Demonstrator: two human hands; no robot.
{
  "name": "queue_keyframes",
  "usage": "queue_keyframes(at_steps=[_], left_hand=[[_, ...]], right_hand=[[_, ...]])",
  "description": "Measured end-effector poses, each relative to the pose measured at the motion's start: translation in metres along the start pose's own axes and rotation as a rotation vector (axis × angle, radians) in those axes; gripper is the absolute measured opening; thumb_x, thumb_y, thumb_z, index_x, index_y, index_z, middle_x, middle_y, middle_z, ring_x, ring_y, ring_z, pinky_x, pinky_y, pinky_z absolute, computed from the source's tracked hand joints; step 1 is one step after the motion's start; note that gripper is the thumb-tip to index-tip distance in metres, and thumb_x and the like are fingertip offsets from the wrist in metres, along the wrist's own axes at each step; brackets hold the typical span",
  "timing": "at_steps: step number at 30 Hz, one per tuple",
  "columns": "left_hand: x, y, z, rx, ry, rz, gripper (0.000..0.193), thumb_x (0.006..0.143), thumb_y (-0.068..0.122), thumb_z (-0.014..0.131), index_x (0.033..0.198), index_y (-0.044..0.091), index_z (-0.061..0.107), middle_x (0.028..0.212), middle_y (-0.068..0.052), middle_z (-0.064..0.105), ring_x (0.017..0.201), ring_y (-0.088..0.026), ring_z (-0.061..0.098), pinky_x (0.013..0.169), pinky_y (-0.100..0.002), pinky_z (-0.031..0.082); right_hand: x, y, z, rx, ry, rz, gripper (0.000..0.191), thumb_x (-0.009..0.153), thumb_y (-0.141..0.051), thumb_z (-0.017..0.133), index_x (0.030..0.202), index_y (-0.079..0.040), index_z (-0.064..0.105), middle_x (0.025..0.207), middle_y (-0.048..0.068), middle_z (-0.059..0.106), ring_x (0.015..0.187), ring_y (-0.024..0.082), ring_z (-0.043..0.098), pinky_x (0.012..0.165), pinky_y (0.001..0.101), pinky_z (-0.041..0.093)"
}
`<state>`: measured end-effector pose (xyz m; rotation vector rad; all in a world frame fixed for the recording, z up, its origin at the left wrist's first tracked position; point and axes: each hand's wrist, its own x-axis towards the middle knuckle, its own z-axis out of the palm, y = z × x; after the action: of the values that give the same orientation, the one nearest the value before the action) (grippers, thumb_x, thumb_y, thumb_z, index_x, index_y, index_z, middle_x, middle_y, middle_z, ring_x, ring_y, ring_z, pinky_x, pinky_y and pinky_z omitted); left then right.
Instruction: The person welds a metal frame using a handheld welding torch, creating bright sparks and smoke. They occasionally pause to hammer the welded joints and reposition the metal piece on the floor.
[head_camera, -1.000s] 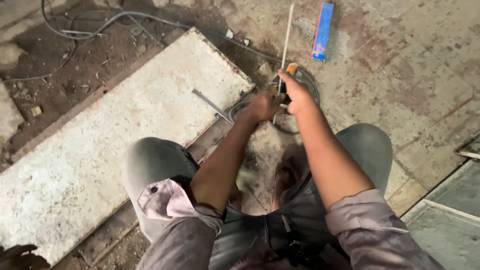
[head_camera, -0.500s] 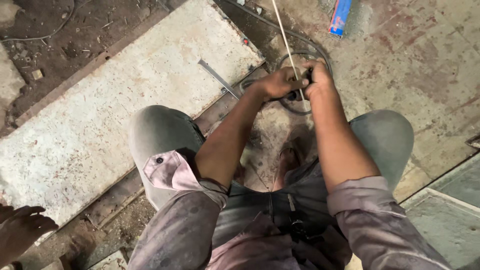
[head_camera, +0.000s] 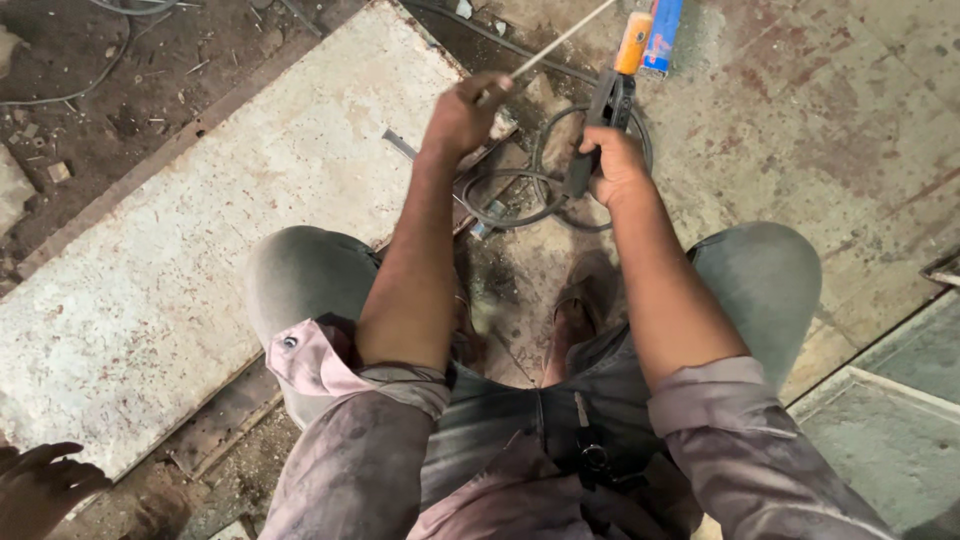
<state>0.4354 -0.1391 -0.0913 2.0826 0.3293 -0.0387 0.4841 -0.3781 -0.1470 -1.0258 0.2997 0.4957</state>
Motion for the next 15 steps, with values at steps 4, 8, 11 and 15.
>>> queue_keyframes(at_steps=[4,8,11,15], left_hand=[[0.005,-0.011,-0.022,0.182,0.258,0.026,0.06,0.087,0.074,0.057,0.097,0.02,0.081,0.096,-0.007,0.077,0.089,-0.024,0.072,0.083,-0.042,0.056],[0.002,-0.013,-0.038,0.548,0.397,-0.034,0.083,0.089,0.088,0.057,0.064,0.01,0.072,0.065,-0.013,0.066,0.066,-0.036,0.064,0.075,-0.046,0.054],[-0.003,-0.01,-0.043,0.528,0.478,0.04,0.077,0.083,0.082,0.063,0.054,0.011,0.071,0.053,-0.01,0.064,0.055,-0.033,0.06,0.088,-0.046,0.044],[-0.005,-0.006,-0.049,0.544,0.582,0.055,0.071,0.083,0.075,0.069,0.053,0.011,0.071,0.051,-0.01,0.063,0.056,-0.032,0.058,0.088,-0.045,0.041]], right_hand=[[0.009,0.008,-0.007,0.039,-0.026,0.034,0.013,0.069,-0.005,0.063,0.081,-0.008,0.058,0.077,0.007,0.058,0.07,0.026,0.058,0.066,0.0424,0.053],[0.005,0.01,-0.01,-0.222,0.197,0.086,0.015,0.075,-0.014,0.064,0.09,-0.014,0.063,0.08,0.001,0.059,0.075,0.019,0.054,0.07,0.0408,0.046],[-0.005,0.012,-0.007,0.049,-0.194,0.089,0.029,0.071,-0.01,0.054,0.097,-0.005,0.067,0.093,0.014,0.075,0.082,0.029,0.067,0.081,0.0424,0.055],[-0.015,0.01,-0.004,0.103,-0.257,-0.013,0.035,0.072,-0.009,0.054,0.104,0.001,0.066,0.092,0.018,0.071,0.086,0.034,0.069,0.084,0.0467,0.057]])
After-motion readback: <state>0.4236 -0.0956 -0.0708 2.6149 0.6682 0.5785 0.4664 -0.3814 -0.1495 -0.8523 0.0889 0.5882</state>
